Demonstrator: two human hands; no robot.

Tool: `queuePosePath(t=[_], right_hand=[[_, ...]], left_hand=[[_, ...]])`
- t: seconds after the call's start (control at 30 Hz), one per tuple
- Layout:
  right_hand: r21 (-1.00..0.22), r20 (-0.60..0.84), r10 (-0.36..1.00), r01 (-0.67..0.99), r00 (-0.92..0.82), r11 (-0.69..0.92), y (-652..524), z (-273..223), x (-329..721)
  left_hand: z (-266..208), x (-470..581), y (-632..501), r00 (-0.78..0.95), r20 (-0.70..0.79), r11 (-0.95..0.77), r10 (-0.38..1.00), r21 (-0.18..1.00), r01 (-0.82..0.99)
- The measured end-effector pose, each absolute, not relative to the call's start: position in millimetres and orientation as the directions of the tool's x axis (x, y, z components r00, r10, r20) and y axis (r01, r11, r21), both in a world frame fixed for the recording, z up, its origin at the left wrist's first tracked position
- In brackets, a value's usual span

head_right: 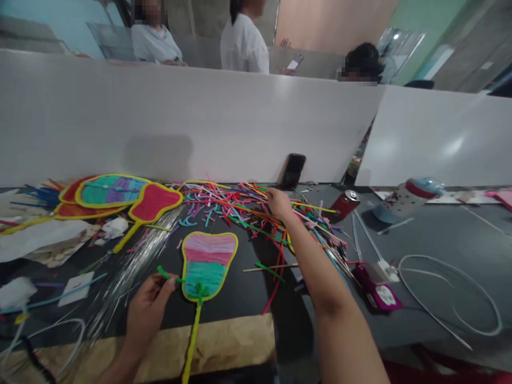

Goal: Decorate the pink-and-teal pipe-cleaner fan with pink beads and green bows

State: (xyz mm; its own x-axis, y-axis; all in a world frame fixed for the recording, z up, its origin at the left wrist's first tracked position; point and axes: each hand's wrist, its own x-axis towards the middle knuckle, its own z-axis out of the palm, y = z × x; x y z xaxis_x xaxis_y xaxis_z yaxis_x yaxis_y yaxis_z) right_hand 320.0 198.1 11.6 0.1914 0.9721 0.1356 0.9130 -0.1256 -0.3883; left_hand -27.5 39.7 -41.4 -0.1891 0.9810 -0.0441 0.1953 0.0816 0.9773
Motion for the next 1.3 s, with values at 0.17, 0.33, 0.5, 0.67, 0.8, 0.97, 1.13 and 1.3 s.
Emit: queuePosePath(t=[0.17,0.33,0.5,0.67,0.8,0.97,1.13,1.3], right_hand=[[-0.300,0.019,0.962,0.920,0.271,-0.253,280,-12,324],[-0.247,-0.075,0.950,0.917,0.303,-0.312,310,-32,322],[-0.277,-0.076,0.960,0.919,0.269,-0.279,304,-27,322],[-0.461,0.001,0.985,0.874,0.174,-0.154,271,5,335],[-0.660,0.016,0.990,0.746,0.137,-0.093,233,26,342],[-0.810,0.031,0.988,0.583,0.150,-0.063,187,41,338],[-0.895,0.028,0.992,0.445,0.124,-0.030,130,46,306],[-0.966,-0.022,0.997,0.259,-0.076,-0.002,52,33,241]], left_hand=[[-66,-37,41,-0.182,-0.018,0.072,0.983,0.954,0.292],[-71,-38,41,-0.143,-0.030,0.079,0.989,0.933,0.350],[-69,-38,41,-0.099,-0.036,0.070,0.994,0.924,0.376],[-67,-34,43,-0.101,-0.034,0.068,0.994,0.934,0.351],[-66,-34,44,-0.059,-0.039,0.057,0.997,0.939,0.338],[-49,-28,43,-0.096,-0.048,0.071,0.994,0.965,0.252],[-25,-13,39,-0.014,-0.205,0.203,0.979,0.977,-0.066],[-12,9,38,0.157,-0.358,0.389,0.920,0.878,-0.278]])
